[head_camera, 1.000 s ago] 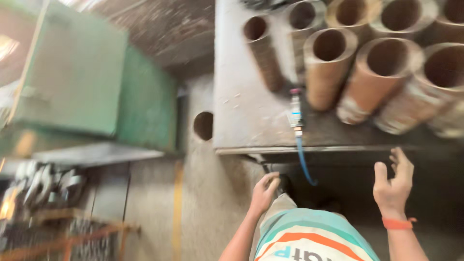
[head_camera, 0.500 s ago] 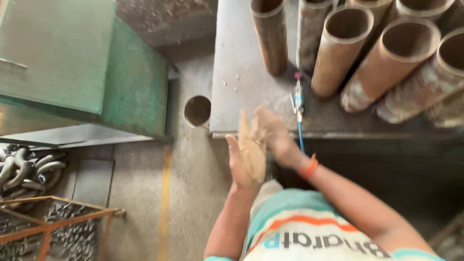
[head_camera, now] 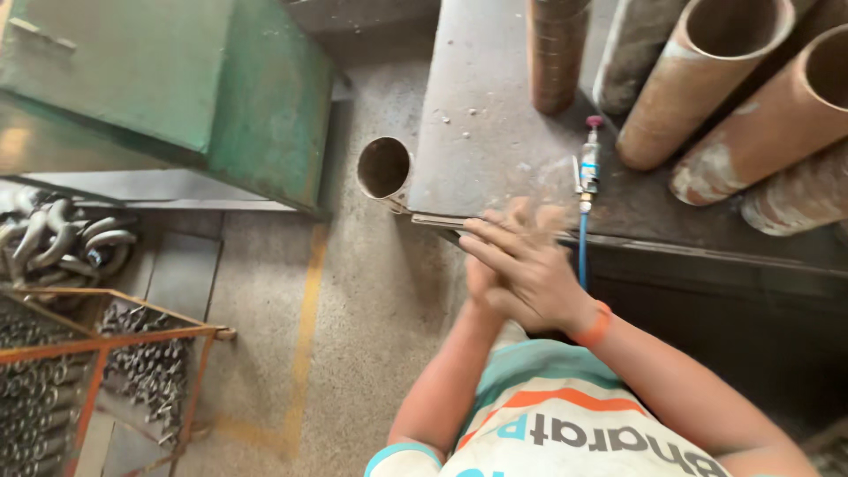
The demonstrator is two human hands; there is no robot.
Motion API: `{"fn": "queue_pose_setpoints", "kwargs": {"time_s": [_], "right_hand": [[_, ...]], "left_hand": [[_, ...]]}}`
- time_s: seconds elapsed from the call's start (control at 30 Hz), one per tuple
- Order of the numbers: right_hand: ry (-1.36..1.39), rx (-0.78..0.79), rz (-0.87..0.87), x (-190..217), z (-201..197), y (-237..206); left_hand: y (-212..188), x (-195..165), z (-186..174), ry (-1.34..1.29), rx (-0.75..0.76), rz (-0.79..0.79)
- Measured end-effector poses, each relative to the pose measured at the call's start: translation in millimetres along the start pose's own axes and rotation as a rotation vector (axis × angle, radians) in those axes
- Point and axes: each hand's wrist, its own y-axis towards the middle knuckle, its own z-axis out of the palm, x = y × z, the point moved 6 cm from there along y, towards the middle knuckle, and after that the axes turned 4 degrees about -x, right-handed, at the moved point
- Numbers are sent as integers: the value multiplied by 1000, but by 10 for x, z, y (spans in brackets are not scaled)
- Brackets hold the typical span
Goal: The person picks up rusty steel pipe sections from a workbench one at a time and grinds their ends using a pneumatic die grinder with a pink abrasive wheel, setting finished pipes back on the bench. They briefly handle wrenches on the bench and adjust the grinder hose before resuming grinding.
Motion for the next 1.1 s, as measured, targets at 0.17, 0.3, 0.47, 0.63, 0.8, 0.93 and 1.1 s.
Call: {"fn": "queue_pose_setpoints", "kwargs": {"time_s": [0.17,0.3,0.47,0.63,0.8,0.93,1.1], "right_hand": [[-239,126,318,-871,253,-584],[-168,17,752,-1274,67,-1112],[-174,24,606,-1269,174,-1112],[-157,57,518,-1282,509,-941],[-135,103,532,-1343,932,-940],[-175,81,492,-1453,1275,-925],[-327,9,488,-1807,1723,-847]], "left_hand": [[-368,-32,109,165,137,-104],[-616,-294,-526,824,68,41],[-1181,-379,-1907,1369,-892,140],[-2156,-168,-2558,1055,-1208,106],[-2698,-83,-2849,918,-1428,52],[-2767,-325,-3130,863,-1429,93],[-2740,-949,-3609,731,-1376,39]]}}
